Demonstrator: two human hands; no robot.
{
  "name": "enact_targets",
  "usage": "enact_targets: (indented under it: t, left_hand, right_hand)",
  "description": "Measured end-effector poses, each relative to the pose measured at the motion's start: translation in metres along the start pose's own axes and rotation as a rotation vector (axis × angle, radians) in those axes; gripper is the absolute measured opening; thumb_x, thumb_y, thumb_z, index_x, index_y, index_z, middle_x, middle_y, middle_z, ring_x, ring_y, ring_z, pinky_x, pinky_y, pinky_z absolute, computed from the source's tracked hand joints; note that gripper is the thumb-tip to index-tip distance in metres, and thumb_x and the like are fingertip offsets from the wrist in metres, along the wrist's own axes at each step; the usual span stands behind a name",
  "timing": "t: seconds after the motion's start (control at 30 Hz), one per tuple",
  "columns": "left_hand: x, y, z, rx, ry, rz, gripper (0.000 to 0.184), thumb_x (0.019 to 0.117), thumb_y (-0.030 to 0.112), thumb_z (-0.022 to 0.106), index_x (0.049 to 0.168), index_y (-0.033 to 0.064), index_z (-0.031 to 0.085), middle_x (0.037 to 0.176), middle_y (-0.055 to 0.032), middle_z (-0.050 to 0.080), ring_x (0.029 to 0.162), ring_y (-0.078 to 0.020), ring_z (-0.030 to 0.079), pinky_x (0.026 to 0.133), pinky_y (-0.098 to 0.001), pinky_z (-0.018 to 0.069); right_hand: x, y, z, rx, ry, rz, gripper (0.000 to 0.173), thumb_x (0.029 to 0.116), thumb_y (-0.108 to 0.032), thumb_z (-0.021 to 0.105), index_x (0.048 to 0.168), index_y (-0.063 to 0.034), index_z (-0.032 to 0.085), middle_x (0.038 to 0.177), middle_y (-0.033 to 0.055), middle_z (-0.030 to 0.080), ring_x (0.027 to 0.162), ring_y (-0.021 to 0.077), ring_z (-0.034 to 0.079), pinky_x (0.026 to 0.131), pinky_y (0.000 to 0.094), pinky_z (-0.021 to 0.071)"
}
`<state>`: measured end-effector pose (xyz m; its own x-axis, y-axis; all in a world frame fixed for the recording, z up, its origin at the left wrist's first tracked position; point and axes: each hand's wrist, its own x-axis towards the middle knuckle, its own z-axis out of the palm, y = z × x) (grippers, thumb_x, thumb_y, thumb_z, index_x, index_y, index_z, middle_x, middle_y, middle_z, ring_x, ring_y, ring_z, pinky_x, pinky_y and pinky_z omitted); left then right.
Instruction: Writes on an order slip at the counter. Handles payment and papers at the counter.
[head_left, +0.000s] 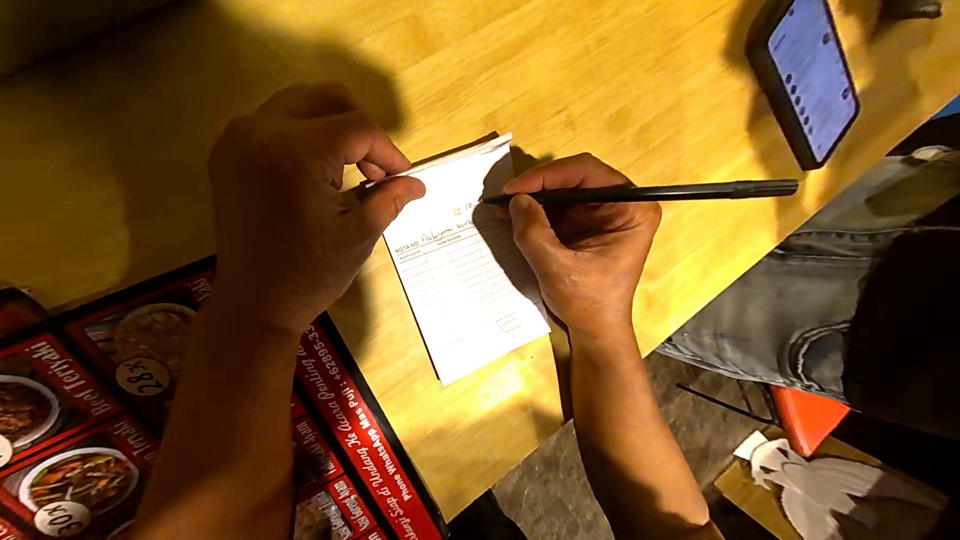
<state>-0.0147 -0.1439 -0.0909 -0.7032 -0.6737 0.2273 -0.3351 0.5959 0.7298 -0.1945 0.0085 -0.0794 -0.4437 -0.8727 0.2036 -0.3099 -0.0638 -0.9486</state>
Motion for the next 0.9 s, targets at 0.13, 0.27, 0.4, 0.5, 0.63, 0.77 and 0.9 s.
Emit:
enact_targets:
  t: [0.13, 0.27, 0.4, 0.5, 0.63, 0.77, 0.9]
  left_hand:
    - [0.0001, -0.0004, 0.0002, 0.006, 0.000, 0.001, 0.022, 0.0953, 0.034, 0.069, 0.094, 0.0125, 0.074, 0.090, -0.0021, 0.064, 0.078, -0.0074, 0.052, 0.070, -0.0263, 0.0384]
    - [0.0001, 0.0000, 0.0001, 0.010, 0.001, -0.002, 0.021, 0.0952, 0.034, 0.069, 0.094, 0.0130, 0.074, 0.090, -0.0016, 0.064, 0.077, -0.0067, 0.051, 0.068, -0.0252, 0.0376]
    - [-0.0001, -0.0004, 0.0000, -0.004, -0.005, -0.006, 0.021, 0.0951, 0.034, 0.069, 0.094, 0.0129, 0.074, 0.093, -0.0026, 0.065, 0.080, -0.0069, 0.053, 0.071, -0.0255, 0.0394]
    - [0.0000, -0.0001, 0.0001, -0.011, -0.002, 0.001, 0.021, 0.0948, 0.033, 0.070, 0.094, 0.0123, 0.074, 0.092, -0.0028, 0.065, 0.079, -0.0067, 0.053, 0.070, -0.0249, 0.0391]
    - [-0.0005, -0.0004, 0.0003, -0.005, 0.003, -0.003, 0.022, 0.0949, 0.034, 0.070, 0.094, 0.0129, 0.074, 0.090, -0.0016, 0.065, 0.079, -0.0064, 0.053, 0.071, -0.0251, 0.0392]
    - [0.0000, 0.0007, 0.0001, 0.000, 0.005, -0.016, 0.021, 0.0945, 0.034, 0.070, 0.094, 0.0134, 0.074, 0.090, -0.0006, 0.063, 0.075, -0.0053, 0.049, 0.068, -0.0240, 0.0368]
    - [-0.0008, 0.0000, 0.0005, 0.000, 0.002, -0.020, 0.021, 0.0946, 0.034, 0.070, 0.094, 0.0135, 0.074, 0.089, -0.0007, 0.063, 0.075, -0.0053, 0.049, 0.068, -0.0247, 0.0366]
  right_hand:
    - [0.0001, 0.0000, -0.0001, -0.005, -0.003, -0.004, 0.015, 0.0898, 0.007, 0.065, 0.104, 0.0029, 0.066, 0.081, 0.0009, 0.065, 0.061, 0.0007, 0.056, 0.052, 0.0135, 0.0486]
    - [0.0000, -0.0003, -0.0004, -0.003, -0.013, 0.001, 0.015, 0.0897, 0.007, 0.066, 0.103, 0.0022, 0.066, 0.082, 0.0008, 0.066, 0.061, 0.0005, 0.057, 0.052, 0.0136, 0.0490]
    - [-0.0001, -0.0004, -0.0002, -0.007, -0.003, 0.006, 0.015, 0.0900, 0.007, 0.066, 0.104, 0.0016, 0.066, 0.081, 0.0004, 0.066, 0.060, 0.0004, 0.057, 0.051, 0.0133, 0.0485]
    - [0.0000, -0.0003, -0.0003, -0.004, -0.003, 0.008, 0.015, 0.0898, 0.007, 0.066, 0.104, 0.0011, 0.066, 0.081, -0.0001, 0.065, 0.060, 0.0005, 0.057, 0.052, 0.0138, 0.0493]
    - [-0.0004, 0.0001, 0.0005, -0.012, -0.002, 0.010, 0.015, 0.0897, 0.006, 0.066, 0.104, 0.0010, 0.066, 0.080, -0.0005, 0.065, 0.059, 0.0004, 0.056, 0.051, 0.0140, 0.0493]
    - [0.0003, -0.0019, -0.0003, -0.014, 0.014, 0.027, 0.016, 0.0890, 0.007, 0.066, 0.104, 0.0004, 0.066, 0.078, -0.0015, 0.065, 0.058, -0.0007, 0.055, 0.050, 0.0128, 0.0479]
    - [0.0001, -0.0025, -0.0001, -0.022, 0.008, 0.035, 0.016, 0.0894, 0.007, 0.066, 0.104, 0.0008, 0.067, 0.079, -0.0009, 0.065, 0.059, -0.0005, 0.056, 0.051, 0.0126, 0.0481]
